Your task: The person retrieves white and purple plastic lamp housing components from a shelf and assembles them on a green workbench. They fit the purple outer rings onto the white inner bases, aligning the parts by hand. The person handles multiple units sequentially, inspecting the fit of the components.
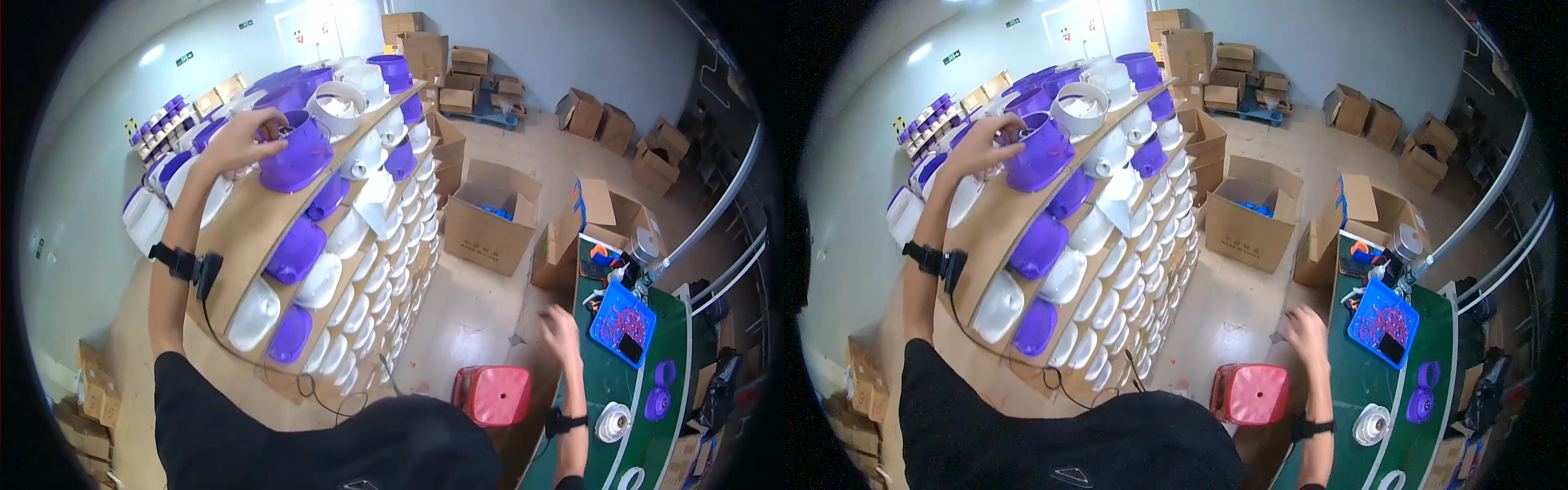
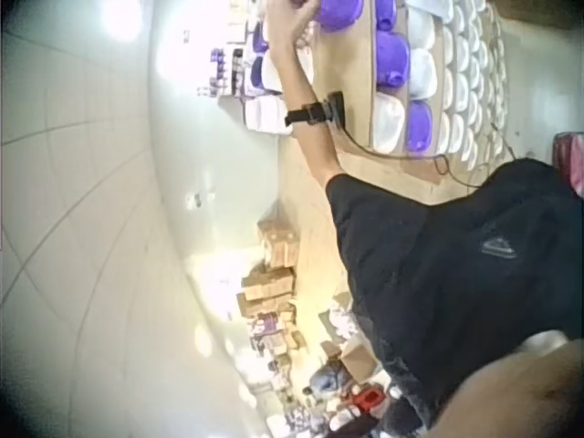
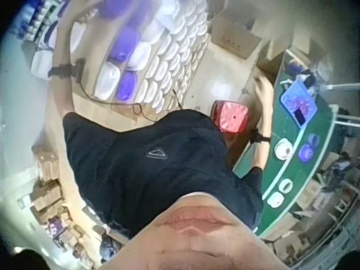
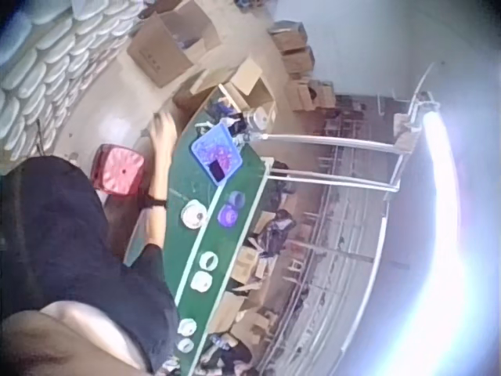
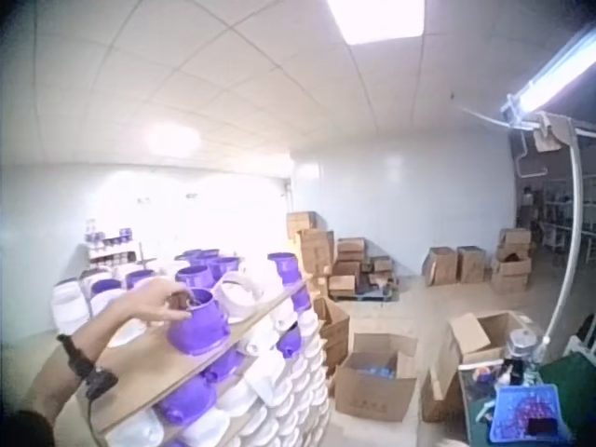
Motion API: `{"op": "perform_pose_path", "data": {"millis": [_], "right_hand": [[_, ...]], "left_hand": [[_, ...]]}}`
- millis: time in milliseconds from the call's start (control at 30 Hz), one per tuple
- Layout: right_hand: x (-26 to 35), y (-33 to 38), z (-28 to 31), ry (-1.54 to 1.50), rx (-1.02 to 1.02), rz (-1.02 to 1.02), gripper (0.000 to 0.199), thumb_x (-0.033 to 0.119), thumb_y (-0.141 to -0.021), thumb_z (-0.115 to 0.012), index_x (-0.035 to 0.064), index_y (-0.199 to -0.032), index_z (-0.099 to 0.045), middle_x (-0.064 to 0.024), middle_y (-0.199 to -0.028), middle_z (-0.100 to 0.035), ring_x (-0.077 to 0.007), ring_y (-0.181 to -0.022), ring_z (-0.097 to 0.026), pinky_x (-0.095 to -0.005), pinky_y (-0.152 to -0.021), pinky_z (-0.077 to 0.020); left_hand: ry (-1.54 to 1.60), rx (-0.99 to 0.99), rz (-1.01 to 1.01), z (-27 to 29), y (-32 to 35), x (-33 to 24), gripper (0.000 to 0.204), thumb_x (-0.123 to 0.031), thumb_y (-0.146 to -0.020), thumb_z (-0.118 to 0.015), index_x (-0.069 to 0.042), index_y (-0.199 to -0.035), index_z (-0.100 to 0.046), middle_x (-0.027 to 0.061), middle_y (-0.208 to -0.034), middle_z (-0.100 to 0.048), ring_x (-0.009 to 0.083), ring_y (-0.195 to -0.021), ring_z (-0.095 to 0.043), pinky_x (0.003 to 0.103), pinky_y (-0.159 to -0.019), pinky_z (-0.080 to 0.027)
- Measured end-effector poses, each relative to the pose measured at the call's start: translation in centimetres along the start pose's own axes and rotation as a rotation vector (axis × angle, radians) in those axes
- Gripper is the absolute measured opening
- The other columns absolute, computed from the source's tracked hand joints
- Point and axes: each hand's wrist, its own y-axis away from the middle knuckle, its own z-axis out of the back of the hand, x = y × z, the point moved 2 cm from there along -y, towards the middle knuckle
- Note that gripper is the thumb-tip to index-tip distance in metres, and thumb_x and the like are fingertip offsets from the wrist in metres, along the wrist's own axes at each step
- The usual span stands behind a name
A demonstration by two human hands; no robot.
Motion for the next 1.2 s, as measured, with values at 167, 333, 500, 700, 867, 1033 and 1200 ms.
{"op": "perform_pose_path", "data": {"millis": [167, 333, 500, 700, 867, 1033, 1200], "right_hand": [[24.7, -20.8, 2.5, -0.176, -0.031, 0.703, 0.038, 0.014, -0.080, -0.069, 0.0049, -0.116, -0.059, -0.0161, -0.108, -0.061, -0.0364, -0.103, -0.059, -0.0457, -0.084, -0.0503], [36.7, -36.1, -1.0, -0.093, -0.089, 0.858, 0.043, 0.024, -0.081, -0.071, 0.0078, -0.119, -0.062, -0.0173, -0.104, -0.068, -0.0357, -0.098, -0.065, -0.0449, -0.081, -0.0524], [39.3, -42.3, -6.4, 0.087, -0.119, 0.673, 0.019, 0.025, -0.069, -0.075, 0.0085, -0.079, -0.074, -0.0144, -0.085, -0.071, -0.0335, -0.084, -0.070, -0.0458, -0.073, -0.0552], [46.9, -38.4, -10.7, -0.009, -0.356, 0.744, 0.010, 0.020, -0.067, -0.073, 0.0162, -0.075, -0.076, -0.0089, -0.078, -0.072, -0.0257, -0.075, -0.070, -0.0424, -0.060, -0.0510], [44.4, -42.7, -13.7, 0.220, -0.269, 0.548, 0.024, 0.024, -0.071, -0.074, 0.0115, -0.091, -0.078, -0.0092, -0.096, -0.075, -0.0258, -0.089, -0.070, -0.0418, -0.070, -0.0540], [37.9, -40.4, -7.8, 0.091, -0.327, 0.556, 0.026, 0.022, -0.071, -0.071, 0.0111, -0.094, -0.077, -0.0112, -0.093, -0.072, -0.0260, -0.090, -0.069, -0.0453, -0.068, -0.0529], [20.6, -22.7, 0.2, -0.337, -0.187, 0.621, 0.020, 0.020, -0.066, -0.072, 0.0086, -0.084, -0.072, -0.0138, -0.088, -0.068, -0.0348, -0.081, -0.068, -0.0476, -0.061, -0.0527]], "left_hand": [[0.027, -0.104, -0.146, -3.6, 0.1, 1.5, 0.042, -0.026, -0.070, -0.078, -0.003, -0.103, -0.064, 0.0145, -0.083, -0.068, 0.0318, -0.084, -0.066, 0.043, -0.075, -0.051], [-0.106, -0.035, -0.006, -3.5, 0.3, 0.8, 0.042, -0.027, -0.065, -0.080, -0.006, -0.099, -0.069, 0.0171, -0.079, -0.068, 0.0351, -0.075, -0.065, 0.043, -0.068, -0.050], [-0.033, 0.057, -0.117, -4.3, -0.6, 1.6, 0.041, -0.025, -0.064, -0.081, -0.004, -0.098, -0.071, 0.0169, -0.080, -0.068, 0.0346, -0.077, -0.066, 0.043, -0.070, -0.049], [-0.197, 0.018, 0.106, -1.7, 6.9, 9.1, 0.054, -0.018, -0.070, -0.081, 0.001, -0.116, -0.061, 0.0173, -0.108, -0.060, 0.0336, -0.099, -0.057, 0.043, -0.090, -0.043], [-0.050, 0.002, 0.116, -4.9, 0.3, 10.6, 0.048, -0.022, -0.079, -0.079, 0.003, -0.116, -0.061, 0.0174, -0.109, -0.061, 0.0290, -0.103, -0.057, 0.041, -0.094, -0.044], [-0.103, -0.152, -0.094, -5.2, -0.6, -5.5, 0.048, -0.020, -0.084, -0.074, 0.002, -0.123, -0.059, 0.0213, -0.118, -0.058, 0.0303, -0.108, -0.057, 0.043, -0.097, -0.045], [0.051, -0.260, -0.144, -6.1, 11.0, -22.7, 0.047, -0.017, -0.088, -0.069, 0.002, -0.130, -0.057, 0.0252, -0.126, -0.054, 0.0316, -0.114, -0.057, 0.045, -0.099, -0.046]]}}
